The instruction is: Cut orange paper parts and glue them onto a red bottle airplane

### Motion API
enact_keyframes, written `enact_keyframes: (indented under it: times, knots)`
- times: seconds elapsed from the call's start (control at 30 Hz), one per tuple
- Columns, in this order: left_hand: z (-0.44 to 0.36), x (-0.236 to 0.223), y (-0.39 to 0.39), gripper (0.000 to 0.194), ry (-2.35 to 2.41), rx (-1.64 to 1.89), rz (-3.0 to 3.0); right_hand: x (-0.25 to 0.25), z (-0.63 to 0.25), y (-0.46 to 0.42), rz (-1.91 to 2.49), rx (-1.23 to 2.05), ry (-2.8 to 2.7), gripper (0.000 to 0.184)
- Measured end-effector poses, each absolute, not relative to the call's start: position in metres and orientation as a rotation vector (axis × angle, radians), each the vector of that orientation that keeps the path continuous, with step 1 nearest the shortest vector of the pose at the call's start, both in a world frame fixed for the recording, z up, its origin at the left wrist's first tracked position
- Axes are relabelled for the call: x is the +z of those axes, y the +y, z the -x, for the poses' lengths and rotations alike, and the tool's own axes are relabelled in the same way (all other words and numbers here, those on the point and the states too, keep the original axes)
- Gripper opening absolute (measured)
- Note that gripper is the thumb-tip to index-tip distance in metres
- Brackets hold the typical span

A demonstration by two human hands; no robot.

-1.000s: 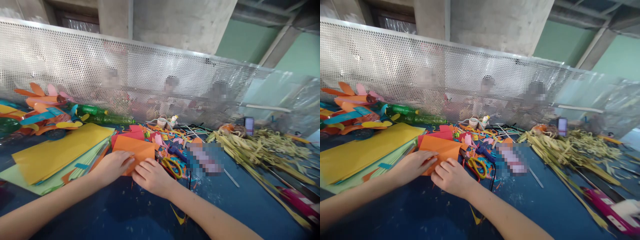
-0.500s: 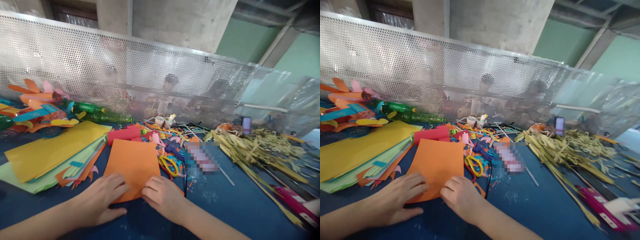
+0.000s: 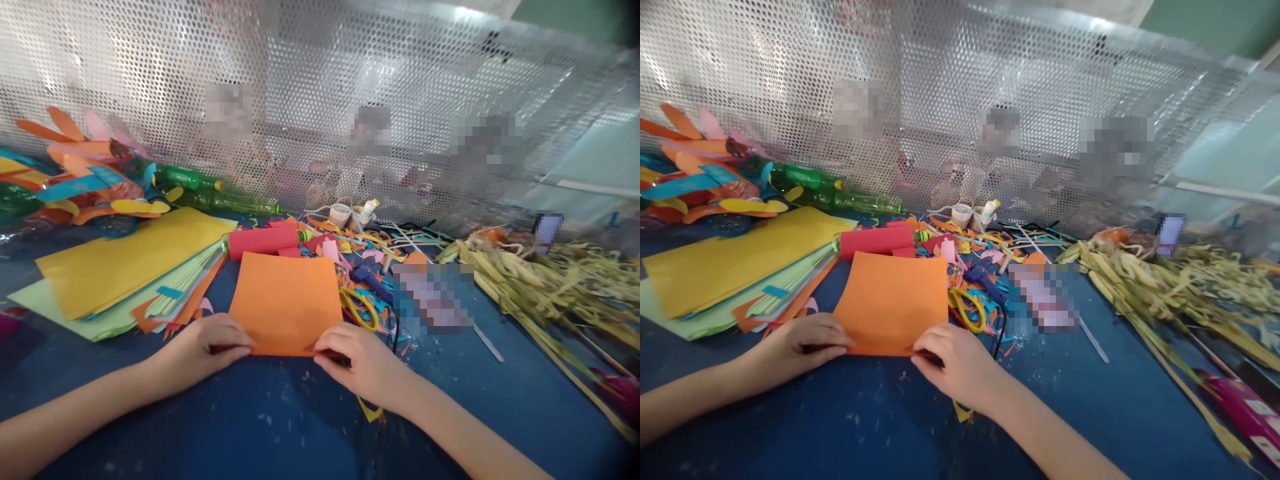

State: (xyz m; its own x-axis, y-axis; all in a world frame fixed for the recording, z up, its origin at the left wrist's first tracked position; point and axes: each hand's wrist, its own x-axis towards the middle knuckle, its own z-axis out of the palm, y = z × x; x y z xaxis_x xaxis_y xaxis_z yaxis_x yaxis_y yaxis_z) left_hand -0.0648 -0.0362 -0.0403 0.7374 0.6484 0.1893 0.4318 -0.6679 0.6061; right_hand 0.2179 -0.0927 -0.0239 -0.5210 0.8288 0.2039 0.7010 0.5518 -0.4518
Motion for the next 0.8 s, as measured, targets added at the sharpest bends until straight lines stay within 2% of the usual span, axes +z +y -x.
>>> enact_keyframes:
  times: [0.17,0.27,0.33,0.53,0.8]
  knots:
    - [0.067,-0.034,-0.036,0.021,0.998,0.443,-2.198,-0.026,-0.212,-0.095,1.519,0.566,-2.221,0.005]
    - [0.068,-0.032,-0.038,0.02,1.124,0.388,-2.127,-0.03,-0.206,-0.097,1.642,0.654,-2.109,0.013]
    - [0.068,-0.033,-0.04,0.021,1.198,0.39,-2.12,-0.034,-0.203,-0.097,1.664,0.574,-2.11,0.015]
    - [0.067,-0.035,-0.043,0.023,1.263,0.433,-2.304,-0.042,-0.203,-0.095,1.618,0.205,-2.292,0.007]
    - [0.069,-0.04,-0.043,0.022,1.183,0.47,-2.389,-0.046,-0.205,-0.092,1.597,0.098,-2.336,0.012]
